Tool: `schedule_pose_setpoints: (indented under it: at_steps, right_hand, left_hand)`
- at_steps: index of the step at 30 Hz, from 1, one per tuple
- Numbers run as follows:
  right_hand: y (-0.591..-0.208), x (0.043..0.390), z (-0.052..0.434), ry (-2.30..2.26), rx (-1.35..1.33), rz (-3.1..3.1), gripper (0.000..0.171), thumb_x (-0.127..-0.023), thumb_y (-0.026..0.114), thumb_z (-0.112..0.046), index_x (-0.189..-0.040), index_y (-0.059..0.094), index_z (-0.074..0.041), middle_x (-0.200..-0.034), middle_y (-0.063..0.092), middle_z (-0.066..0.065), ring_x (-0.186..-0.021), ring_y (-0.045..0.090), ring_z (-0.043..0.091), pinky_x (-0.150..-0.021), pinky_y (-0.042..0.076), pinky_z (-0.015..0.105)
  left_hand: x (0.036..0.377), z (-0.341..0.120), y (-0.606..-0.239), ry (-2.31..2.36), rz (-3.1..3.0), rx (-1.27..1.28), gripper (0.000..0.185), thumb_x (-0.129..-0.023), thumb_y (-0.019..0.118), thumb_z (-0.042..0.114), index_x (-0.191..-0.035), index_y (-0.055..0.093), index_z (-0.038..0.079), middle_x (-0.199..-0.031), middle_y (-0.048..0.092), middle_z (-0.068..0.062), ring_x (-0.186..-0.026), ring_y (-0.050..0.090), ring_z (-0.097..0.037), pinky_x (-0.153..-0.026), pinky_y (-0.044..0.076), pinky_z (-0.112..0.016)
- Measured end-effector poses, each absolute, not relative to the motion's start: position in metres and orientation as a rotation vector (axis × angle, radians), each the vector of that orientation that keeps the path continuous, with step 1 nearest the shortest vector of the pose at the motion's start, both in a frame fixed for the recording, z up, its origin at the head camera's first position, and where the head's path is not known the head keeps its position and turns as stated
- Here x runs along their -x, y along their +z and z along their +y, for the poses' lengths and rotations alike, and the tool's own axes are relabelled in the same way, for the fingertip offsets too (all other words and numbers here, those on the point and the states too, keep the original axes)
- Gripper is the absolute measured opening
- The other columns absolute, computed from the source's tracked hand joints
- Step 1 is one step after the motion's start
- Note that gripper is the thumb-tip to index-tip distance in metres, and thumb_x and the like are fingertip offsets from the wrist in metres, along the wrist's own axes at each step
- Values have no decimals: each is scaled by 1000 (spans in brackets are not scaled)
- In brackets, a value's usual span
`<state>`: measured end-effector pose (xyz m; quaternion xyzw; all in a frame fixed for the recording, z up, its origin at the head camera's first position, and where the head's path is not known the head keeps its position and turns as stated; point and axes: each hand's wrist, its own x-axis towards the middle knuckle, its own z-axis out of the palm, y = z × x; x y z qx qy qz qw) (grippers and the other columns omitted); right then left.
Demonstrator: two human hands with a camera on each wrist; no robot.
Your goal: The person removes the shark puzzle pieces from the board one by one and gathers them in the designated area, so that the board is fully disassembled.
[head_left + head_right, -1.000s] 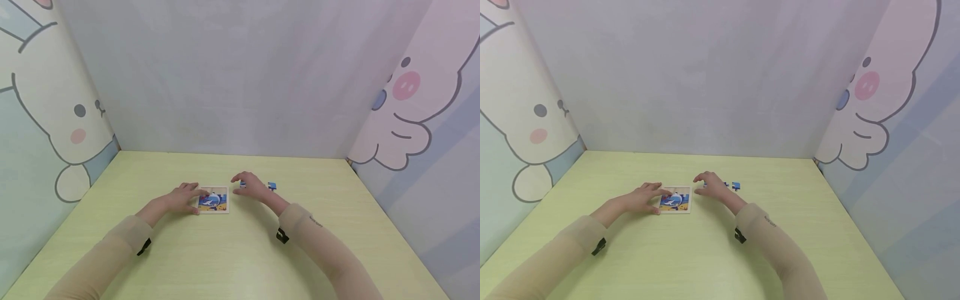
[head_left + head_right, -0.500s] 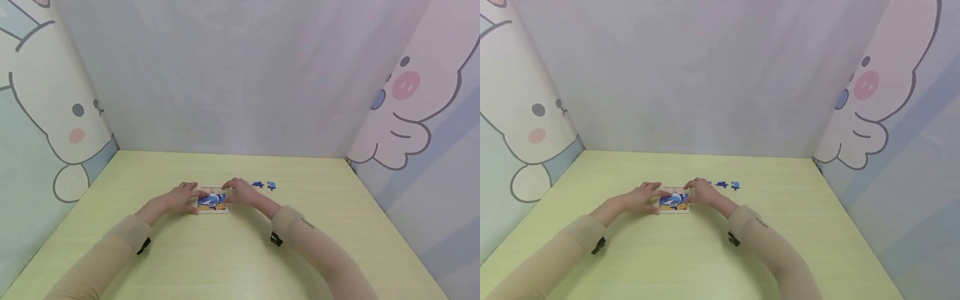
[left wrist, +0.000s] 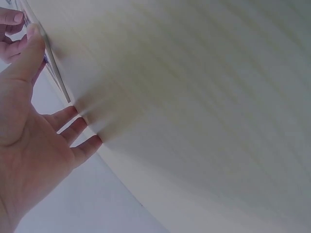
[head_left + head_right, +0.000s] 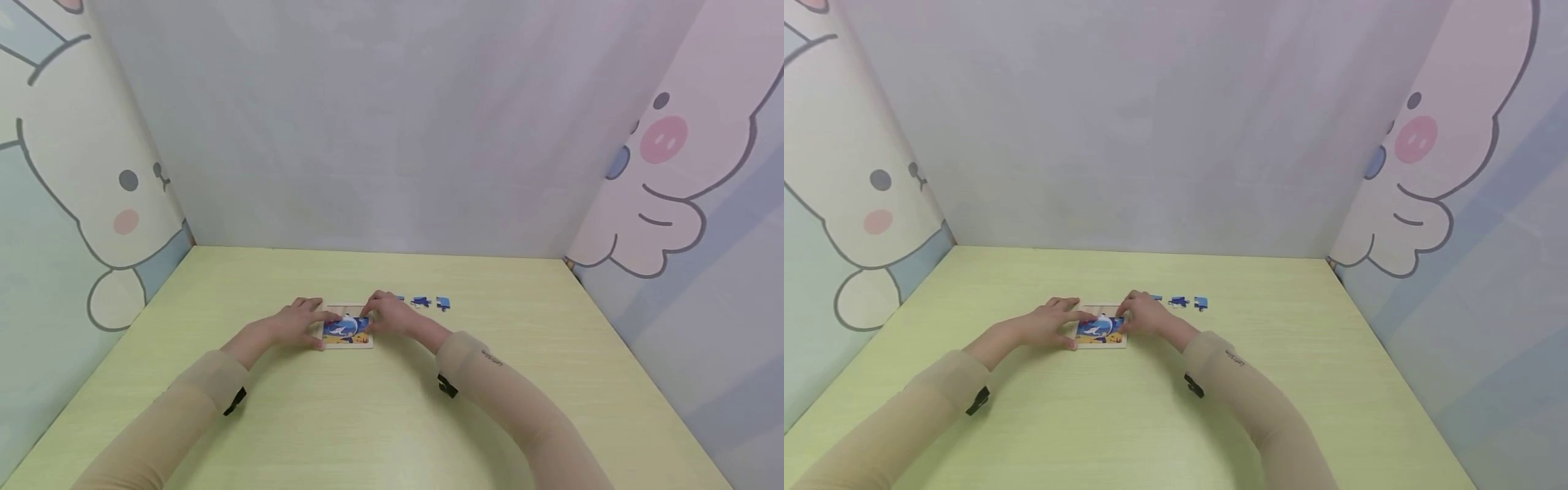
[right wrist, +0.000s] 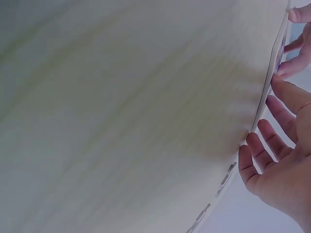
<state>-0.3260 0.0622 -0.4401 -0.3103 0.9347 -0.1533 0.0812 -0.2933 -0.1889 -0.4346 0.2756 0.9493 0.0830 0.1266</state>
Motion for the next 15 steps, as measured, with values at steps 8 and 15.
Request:
schedule_pose_setpoints:
  at_steps: [8,15]
  right_hand:
    - [-437,322,58,-469,866,2789,28,-81,75,-27,-107,70,-18,-121,55,4,-114,49,23,-100,40,37]
    - [-436,322,58,-496,846,2773,27,-82,75,-24,-106,70,-16,-122,53,6,-116,47,25,-101,38,38]
  left_hand:
    - [292,-187,-433,240,2755,-801,65,-84,66,46,-142,41,31,-151,23,-25,-134,22,-51,-101,27,-68]
    - [291,-186,-429,249,2753,-800,65,-83,66,47,-142,43,30,-150,24,-25,-133,24,-51,-100,28,-68]
